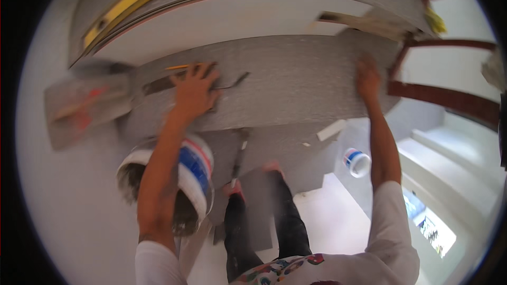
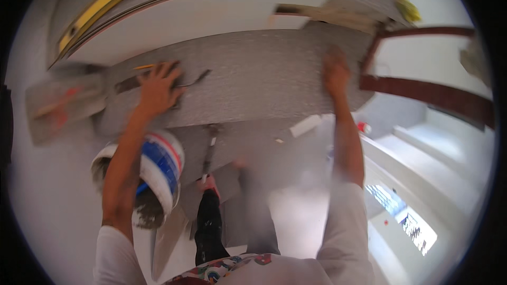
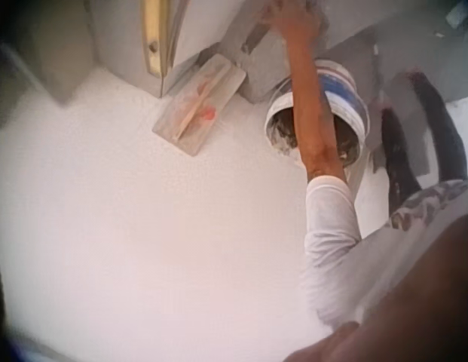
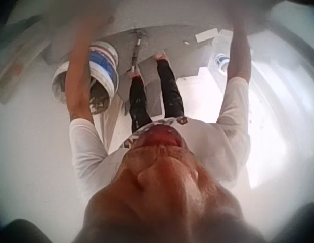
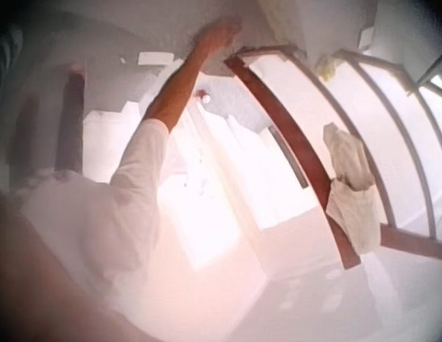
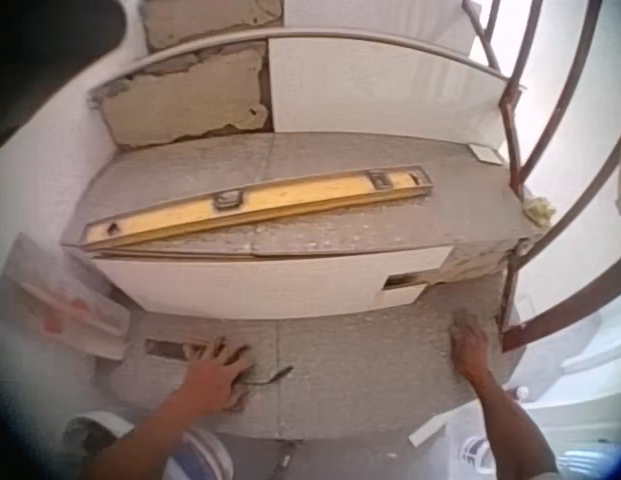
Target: Applying mortar to a board using a trowel for stair tile installation.
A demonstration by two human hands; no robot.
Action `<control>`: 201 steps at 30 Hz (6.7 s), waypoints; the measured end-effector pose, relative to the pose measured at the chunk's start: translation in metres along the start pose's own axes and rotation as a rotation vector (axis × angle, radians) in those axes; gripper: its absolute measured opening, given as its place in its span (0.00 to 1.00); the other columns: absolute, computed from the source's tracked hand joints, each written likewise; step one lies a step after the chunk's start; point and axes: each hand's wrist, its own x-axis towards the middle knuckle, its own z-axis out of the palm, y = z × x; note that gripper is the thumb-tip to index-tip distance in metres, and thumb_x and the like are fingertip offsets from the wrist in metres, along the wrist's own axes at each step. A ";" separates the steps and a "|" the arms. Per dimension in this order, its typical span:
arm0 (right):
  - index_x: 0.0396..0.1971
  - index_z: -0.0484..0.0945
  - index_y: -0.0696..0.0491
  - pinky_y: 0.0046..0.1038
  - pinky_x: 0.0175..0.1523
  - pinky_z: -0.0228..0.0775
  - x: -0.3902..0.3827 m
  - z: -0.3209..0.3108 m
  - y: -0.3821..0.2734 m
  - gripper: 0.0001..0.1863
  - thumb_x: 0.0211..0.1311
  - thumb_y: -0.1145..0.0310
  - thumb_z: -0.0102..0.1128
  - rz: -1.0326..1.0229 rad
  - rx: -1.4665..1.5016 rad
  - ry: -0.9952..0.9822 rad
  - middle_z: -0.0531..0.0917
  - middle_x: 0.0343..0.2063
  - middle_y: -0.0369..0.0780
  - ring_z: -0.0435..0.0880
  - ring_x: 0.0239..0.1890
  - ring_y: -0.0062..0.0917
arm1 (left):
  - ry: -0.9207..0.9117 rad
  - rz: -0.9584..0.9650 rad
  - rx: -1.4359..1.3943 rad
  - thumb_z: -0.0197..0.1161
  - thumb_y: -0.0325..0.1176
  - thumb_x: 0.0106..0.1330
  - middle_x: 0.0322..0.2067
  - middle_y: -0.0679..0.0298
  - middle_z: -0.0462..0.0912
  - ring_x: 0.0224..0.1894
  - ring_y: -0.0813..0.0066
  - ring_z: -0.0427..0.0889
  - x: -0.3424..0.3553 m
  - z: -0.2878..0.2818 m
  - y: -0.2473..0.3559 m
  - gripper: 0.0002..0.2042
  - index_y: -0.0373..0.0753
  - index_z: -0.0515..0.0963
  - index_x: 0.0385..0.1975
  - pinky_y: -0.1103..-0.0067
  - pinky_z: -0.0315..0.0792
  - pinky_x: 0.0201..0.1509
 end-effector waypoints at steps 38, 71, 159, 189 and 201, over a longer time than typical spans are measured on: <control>0.49 0.53 0.54 0.40 0.43 0.71 0.099 -0.123 -0.182 0.32 0.53 0.62 0.65 0.960 1.427 0.431 0.62 0.47 0.47 0.68 0.47 0.30 | 0.945 -1.044 -1.525 0.60 0.33 0.58 0.47 0.57 0.61 0.52 0.68 0.65 -0.006 -0.079 -0.127 0.30 0.38 0.51 0.56 0.62 0.64 0.53; 0.52 0.55 0.43 0.37 0.33 0.69 -0.206 -0.074 -0.078 0.27 0.56 0.80 0.53 1.766 1.454 0.636 0.70 0.45 0.41 0.73 0.39 0.28 | 0.215 -0.891 -1.342 0.58 0.19 0.54 0.46 0.50 0.68 0.48 0.62 0.73 -0.053 0.037 0.089 0.26 0.30 0.53 0.51 0.74 0.66 0.54; 0.64 0.55 0.46 0.50 0.68 0.25 -0.180 -0.150 -0.530 0.29 0.68 0.48 0.40 0.661 1.465 -0.829 0.61 0.63 0.38 0.52 0.68 0.28 | -0.716 -0.794 -1.152 0.56 0.34 0.62 0.15 0.59 0.74 0.13 0.70 0.74 -0.347 0.001 -0.035 0.10 0.32 0.75 0.28 0.73 0.65 0.14; 0.57 0.65 0.59 0.40 0.62 0.56 -0.414 -0.163 -0.273 0.31 0.64 0.48 0.45 1.028 0.847 -0.848 0.69 0.56 0.54 0.65 0.60 0.45 | -0.746 -0.783 -1.401 0.52 0.42 0.66 0.16 0.64 0.70 0.10 0.81 0.65 -0.233 -0.249 0.124 0.13 0.36 0.72 0.33 0.84 0.57 0.12; 0.61 0.57 0.54 0.44 0.57 0.65 -0.204 -0.088 -0.079 0.29 0.62 0.65 0.55 1.667 1.853 0.410 0.66 0.56 0.48 0.66 0.58 0.41 | -0.654 0.016 -0.832 0.53 0.36 0.64 0.16 0.59 0.73 0.15 0.68 0.74 -0.005 -0.080 0.260 0.10 0.35 0.68 0.28 0.74 0.66 0.20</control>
